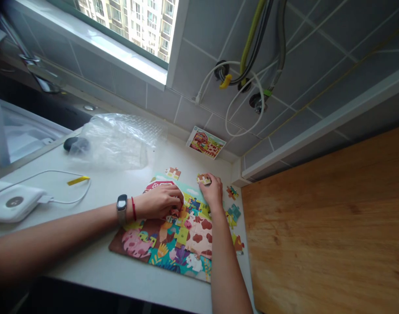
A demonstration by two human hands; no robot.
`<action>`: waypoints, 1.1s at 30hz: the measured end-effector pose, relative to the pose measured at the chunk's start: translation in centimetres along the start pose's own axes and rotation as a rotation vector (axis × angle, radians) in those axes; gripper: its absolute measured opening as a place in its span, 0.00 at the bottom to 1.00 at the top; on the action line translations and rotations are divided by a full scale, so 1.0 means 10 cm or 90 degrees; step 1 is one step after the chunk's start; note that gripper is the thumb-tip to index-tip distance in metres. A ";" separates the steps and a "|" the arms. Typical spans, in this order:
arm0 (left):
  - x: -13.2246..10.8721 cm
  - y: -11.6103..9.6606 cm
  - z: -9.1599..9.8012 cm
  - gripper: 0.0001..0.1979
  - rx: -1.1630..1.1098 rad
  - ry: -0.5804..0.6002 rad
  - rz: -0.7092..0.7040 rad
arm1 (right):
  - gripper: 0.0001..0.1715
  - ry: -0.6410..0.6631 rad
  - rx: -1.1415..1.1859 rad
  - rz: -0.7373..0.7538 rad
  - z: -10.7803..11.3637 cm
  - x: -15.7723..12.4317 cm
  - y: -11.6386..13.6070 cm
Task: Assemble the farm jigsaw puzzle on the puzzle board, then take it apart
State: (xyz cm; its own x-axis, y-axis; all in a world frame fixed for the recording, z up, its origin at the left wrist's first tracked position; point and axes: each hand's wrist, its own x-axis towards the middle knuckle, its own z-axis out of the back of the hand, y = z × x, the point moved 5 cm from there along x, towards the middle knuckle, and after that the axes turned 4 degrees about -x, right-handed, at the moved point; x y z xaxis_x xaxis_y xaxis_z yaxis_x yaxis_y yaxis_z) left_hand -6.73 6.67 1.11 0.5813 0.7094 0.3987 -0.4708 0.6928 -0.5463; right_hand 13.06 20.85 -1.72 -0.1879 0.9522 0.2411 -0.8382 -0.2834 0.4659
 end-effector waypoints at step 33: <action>-0.03 0.12 0.08 0.21 -0.154 -0.033 0.091 | 0.34 -0.160 0.164 -0.089 0.68 -0.31 -1.07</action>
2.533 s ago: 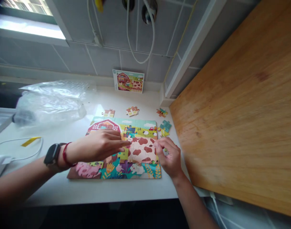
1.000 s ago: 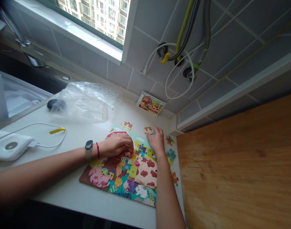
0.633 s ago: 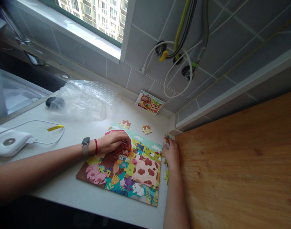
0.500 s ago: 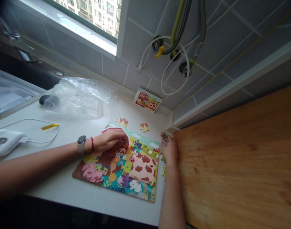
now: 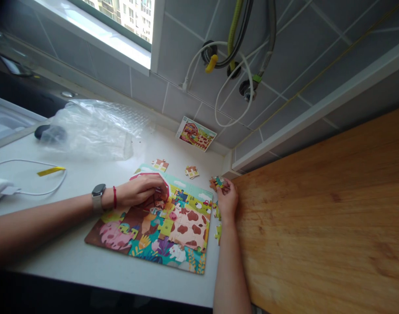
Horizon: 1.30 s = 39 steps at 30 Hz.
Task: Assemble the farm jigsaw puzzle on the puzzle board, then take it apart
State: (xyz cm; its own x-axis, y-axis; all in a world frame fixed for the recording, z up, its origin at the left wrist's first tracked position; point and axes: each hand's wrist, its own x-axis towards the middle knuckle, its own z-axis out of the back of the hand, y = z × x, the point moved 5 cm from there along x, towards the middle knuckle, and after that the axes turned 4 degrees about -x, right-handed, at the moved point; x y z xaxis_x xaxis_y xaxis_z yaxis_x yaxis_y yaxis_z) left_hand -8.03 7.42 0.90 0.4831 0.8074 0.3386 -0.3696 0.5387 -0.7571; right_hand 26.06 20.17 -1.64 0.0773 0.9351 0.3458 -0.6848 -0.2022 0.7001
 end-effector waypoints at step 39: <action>0.04 0.01 0.01 0.13 0.077 -0.042 0.020 | 0.08 0.545 0.022 0.388 -0.44 -1.18 1.65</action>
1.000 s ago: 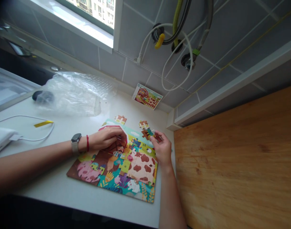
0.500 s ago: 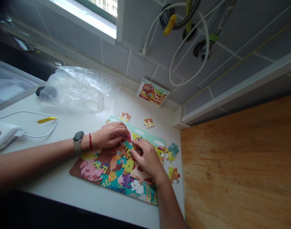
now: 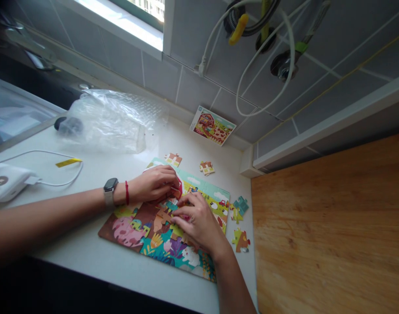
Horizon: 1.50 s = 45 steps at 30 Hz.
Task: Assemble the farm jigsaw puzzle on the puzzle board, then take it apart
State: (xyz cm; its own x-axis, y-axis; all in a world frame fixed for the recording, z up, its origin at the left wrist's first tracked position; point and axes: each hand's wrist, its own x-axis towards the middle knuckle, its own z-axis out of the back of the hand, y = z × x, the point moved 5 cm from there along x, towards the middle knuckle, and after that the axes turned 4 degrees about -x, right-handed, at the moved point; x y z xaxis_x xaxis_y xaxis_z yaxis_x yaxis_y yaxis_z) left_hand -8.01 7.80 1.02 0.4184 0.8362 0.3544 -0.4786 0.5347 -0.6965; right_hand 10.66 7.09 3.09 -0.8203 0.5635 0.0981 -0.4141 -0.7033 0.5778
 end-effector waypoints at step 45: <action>0.00 0.00 0.00 0.11 0.013 0.012 0.003 | 0.04 -0.051 -0.053 0.043 -0.08 -0.01 0.08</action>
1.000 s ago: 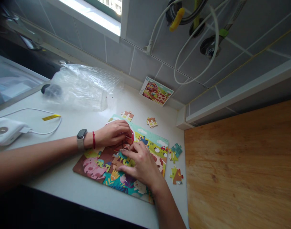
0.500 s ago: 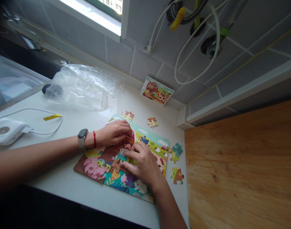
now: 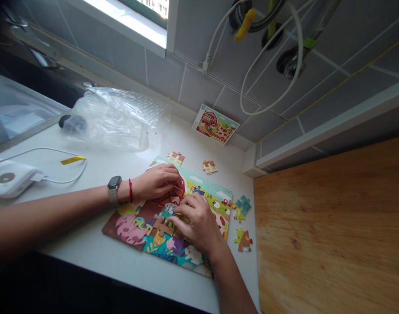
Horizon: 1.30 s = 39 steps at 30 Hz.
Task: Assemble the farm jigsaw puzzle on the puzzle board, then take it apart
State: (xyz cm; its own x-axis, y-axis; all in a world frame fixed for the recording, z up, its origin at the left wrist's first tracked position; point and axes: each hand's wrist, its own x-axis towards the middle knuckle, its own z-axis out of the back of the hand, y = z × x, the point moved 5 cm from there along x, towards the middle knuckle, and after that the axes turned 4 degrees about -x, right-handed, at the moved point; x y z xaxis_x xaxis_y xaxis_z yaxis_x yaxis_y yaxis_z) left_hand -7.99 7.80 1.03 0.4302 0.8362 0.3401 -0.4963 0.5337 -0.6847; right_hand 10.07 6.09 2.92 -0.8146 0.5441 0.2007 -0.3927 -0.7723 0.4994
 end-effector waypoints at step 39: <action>-0.05 -0.04 0.02 0.55 -0.101 0.217 -0.164 | 0.05 -0.008 0.039 -0.083 -0.06 0.04 -0.11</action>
State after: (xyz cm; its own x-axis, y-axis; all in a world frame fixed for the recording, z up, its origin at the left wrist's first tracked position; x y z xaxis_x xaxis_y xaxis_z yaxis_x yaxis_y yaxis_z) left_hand -8.15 7.22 1.26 0.7611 0.5753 0.2994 -0.2301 0.6712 -0.7047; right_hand 9.92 6.95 2.01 -0.7526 0.6433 0.1409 -0.4679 -0.6729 0.5730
